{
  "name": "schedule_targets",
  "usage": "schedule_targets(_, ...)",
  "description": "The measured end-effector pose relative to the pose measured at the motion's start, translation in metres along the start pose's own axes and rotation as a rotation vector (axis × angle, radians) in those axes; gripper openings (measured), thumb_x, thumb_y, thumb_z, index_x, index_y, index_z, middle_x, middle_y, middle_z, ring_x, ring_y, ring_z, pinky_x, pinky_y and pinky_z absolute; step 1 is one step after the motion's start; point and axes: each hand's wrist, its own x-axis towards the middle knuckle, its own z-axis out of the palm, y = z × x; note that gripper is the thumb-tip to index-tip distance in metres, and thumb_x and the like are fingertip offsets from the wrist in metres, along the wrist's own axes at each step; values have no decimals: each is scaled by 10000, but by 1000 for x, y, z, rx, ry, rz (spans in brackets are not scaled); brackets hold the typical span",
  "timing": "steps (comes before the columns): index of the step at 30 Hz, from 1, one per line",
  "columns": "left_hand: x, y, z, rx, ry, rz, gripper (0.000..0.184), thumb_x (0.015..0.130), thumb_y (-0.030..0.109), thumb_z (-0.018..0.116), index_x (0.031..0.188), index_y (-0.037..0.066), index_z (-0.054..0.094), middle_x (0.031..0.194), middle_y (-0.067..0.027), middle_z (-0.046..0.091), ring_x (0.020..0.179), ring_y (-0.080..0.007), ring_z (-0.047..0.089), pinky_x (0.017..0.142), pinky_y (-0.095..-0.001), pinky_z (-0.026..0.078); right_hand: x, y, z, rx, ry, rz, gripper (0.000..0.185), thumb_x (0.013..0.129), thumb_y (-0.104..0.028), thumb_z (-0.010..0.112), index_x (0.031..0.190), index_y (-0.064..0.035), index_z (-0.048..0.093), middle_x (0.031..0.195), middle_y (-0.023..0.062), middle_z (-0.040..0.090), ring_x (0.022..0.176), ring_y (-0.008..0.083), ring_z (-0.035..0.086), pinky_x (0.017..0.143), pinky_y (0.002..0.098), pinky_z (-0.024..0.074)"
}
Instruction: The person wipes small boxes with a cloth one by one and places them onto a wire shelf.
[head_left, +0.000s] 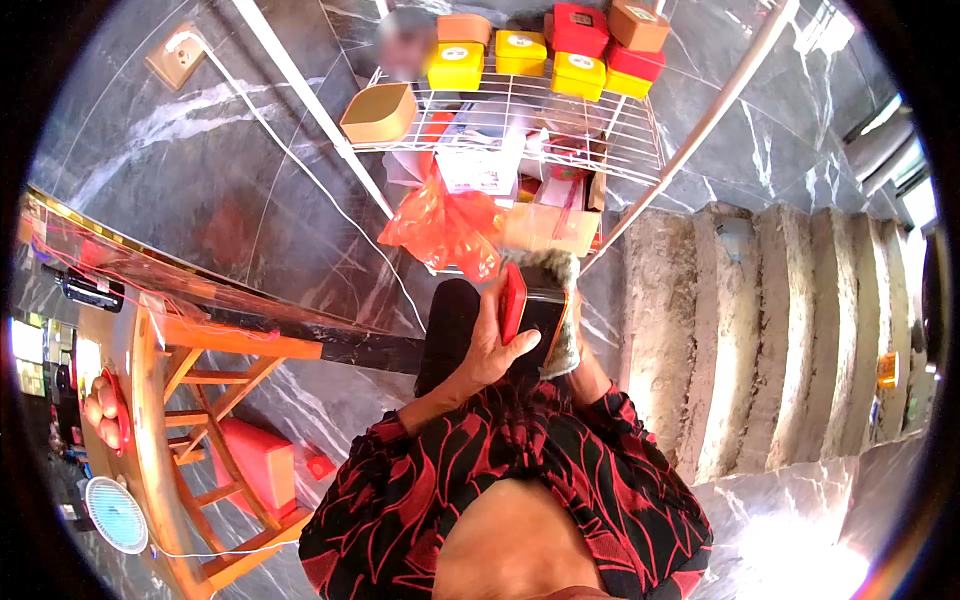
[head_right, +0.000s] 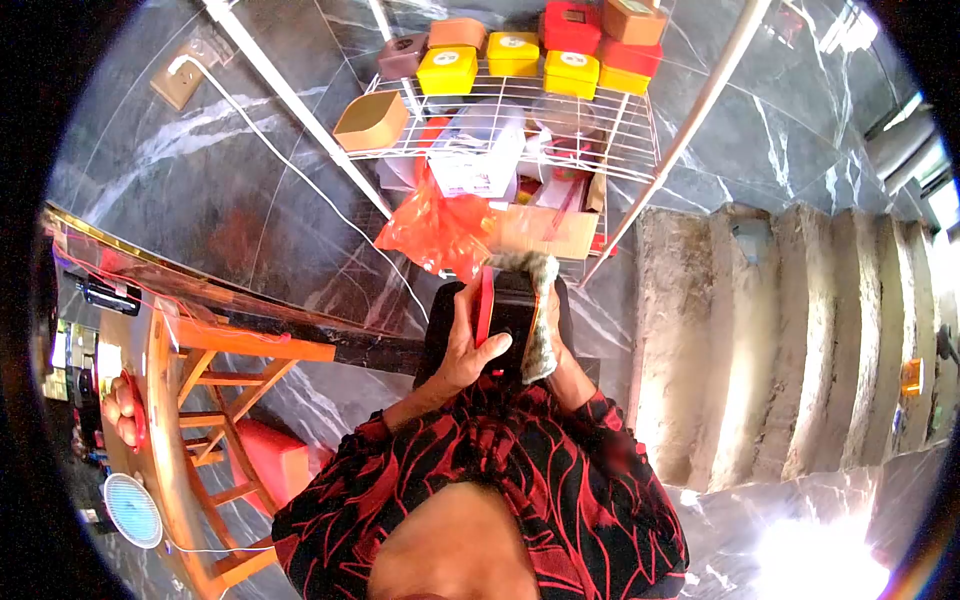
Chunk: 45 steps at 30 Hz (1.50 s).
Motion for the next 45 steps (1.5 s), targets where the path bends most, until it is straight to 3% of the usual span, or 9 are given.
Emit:
schedule_targets(6, 19, 3, -15, 32, 63, 99, 825, 814, 227, 664, 1410, -21, 149, 1355, -151, 320, 1269, -234, 331, 1058, -372, 262, -3, 10, 18, 87, -14, 66, 411, 962, -376, 379, 1153, -47, 534, 995, 97, 639, 833, 199, 635, 730, 320, 531)
schedule_targets(8, 28, 4, -21, -29, 157, 89, 761, 825, 203, 644, 1400, 0, 189, 1316, -144, 381, 1222, -220, 392, 1028, -356, 310, -18, 3, 42, -393, 98, -44, 413, 958, -407, 369, 1120, -58, 520, 811, 76, 591, 619, 176, 591, 529, 294, 498)
schedule_targets(14, 37, 13, -28, -153, 307, 47, 691, 837, 224, 630, 1369, 23, 237, 1255, -126, 438, 1143, -202, 459, 980, -343, 366, -10, 17, 45, -588, 103, -182, 541, 973, -420, 358, 1308, 5, 375, 921, 3, 482, 816, 86, 445, 702, 246, 412)
schedule_targets(26, 5, 18, -2, -185, 13, -38, 857, 823, 208, 664, 1435, 2, 100, 1402, -140, 271, 1318, -211, 263, 1077, -352, 218, -12, -65, 68, -448, -183, -221, 537, 957, -452, 372, 1242, -5, 456, 1068, 94, 569, 919, 202, 570, 799, 322, 486)
schedule_targets(34, 3, 19, -11, 406, 66, 288, 870, 778, 210, 697, 1416, -33, 159, 1378, -191, 277, 1295, -279, 308, 1055, -371, 266, -1, -21, 40, 332, -263, 223, 505, 943, -416, 369, 1175, 8, 519, 1088, 160, 609, 947, 270, 615, 848, 384, 510)
schedule_targets(38, 2, 22, -21, 423, 174, 270, 799, 773, 273, 674, 1376, -48, 260, 1294, -229, 379, 1221, -365, 379, 1029, -412, 294, -12, -2, 49, 201, -194, 106, 419, 954, -396, 400, 1149, -55, 546, 1042, 91, 632, 899, 227, 623, 799, 357, 517)
schedule_targets(42, 5, 21, -32, 251, 246, 181, 763, 791, 260, 637, 1379, -38, 251, 1295, -191, 398, 1229, -277, 385, 1025, -374, 298, -32, 18, 47, -17, 84, 265, 473, 946, -481, 375, 1232, -125, 497, 1042, 54, 607, 824, 180, 592, 654, 281, 472)
schedule_targets(43, 6, 21, -32, 170, 276, 179, 724, 803, 248, 624, 1371, -22, 265, 1277, -174, 427, 1199, -259, 419, 1016, -362, 313, -34, 20, 50, -158, 220, 257, 463, 939, -460, 391, 1165, -79, 525, 985, 88, 621, 764, 221, 615, 660, 363, 540)
schedule_targets(45, 6, 27, -34, 72, 325, 159, 665, 809, 224, 608, 1348, -10, 296, 1261, -154, 448, 1167, -239, 450, 1004, -353, 332, -35, 29, 49, -410, 67, 95, 452, 943, -465, 357, 1171, -103, 502, 962, 75, 592, 694, 207, 587, 598, 351, 532)
